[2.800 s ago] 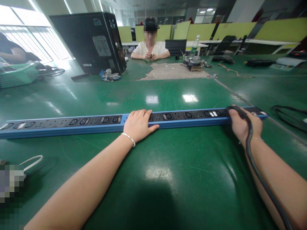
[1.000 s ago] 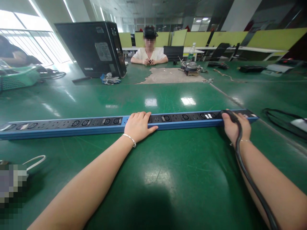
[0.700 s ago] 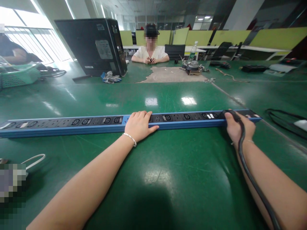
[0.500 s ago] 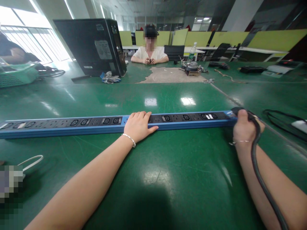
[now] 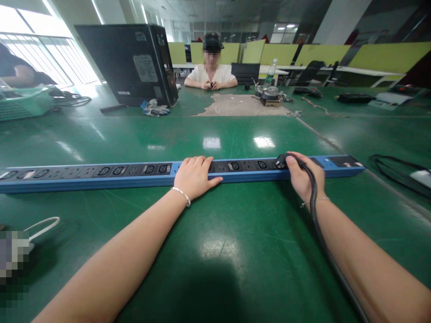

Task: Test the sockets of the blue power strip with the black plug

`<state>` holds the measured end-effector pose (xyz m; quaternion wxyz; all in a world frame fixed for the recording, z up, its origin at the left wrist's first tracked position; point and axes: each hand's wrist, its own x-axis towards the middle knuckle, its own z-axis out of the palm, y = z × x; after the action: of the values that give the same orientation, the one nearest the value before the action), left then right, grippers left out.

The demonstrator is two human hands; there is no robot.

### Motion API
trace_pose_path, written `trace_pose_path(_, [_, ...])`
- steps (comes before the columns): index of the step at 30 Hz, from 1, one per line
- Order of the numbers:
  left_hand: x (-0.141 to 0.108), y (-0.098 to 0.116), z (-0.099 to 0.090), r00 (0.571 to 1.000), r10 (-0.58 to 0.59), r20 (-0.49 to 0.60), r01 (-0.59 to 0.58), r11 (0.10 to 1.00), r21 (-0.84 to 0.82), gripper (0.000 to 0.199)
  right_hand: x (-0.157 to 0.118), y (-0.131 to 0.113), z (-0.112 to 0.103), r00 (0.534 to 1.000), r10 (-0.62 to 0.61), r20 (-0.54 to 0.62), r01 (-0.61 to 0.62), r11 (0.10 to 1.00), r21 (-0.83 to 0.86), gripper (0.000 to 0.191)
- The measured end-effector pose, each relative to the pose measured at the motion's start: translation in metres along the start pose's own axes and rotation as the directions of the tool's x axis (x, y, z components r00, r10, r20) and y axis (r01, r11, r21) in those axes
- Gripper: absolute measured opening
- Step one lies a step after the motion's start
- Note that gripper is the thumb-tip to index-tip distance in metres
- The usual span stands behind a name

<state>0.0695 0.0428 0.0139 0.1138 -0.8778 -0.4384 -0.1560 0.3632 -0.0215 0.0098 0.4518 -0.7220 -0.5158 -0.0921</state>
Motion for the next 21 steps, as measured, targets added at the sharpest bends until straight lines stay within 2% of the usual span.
trace_pose_path(5, [0.000, 0.000, -0.001, 1.000, -0.006, 0.015, 0.007, 1.000, -0.021, 0.068, 0.000, 0.002, 0.003, 1.000, -0.006, -0.006, 0.006, 0.999, -0.042, 0.043])
trace_pose_path(12, [0.000, 0.000, 0.000, 1.000, 0.001, 0.006, -0.001, 1.000, -0.007, 0.068, 0.000, -0.010, 0.009, 0.999, 0.016, 0.035, -0.008, 0.978, -0.209, 0.040])
trace_pose_path(21, [0.000, 0.001, 0.000, 1.000, -0.007, 0.016, 0.007, 1.000, -0.017, 0.067, -0.008, -0.012, 0.010, 0.992, -0.114, 0.047, 0.122, 0.953, -0.276, 0.038])
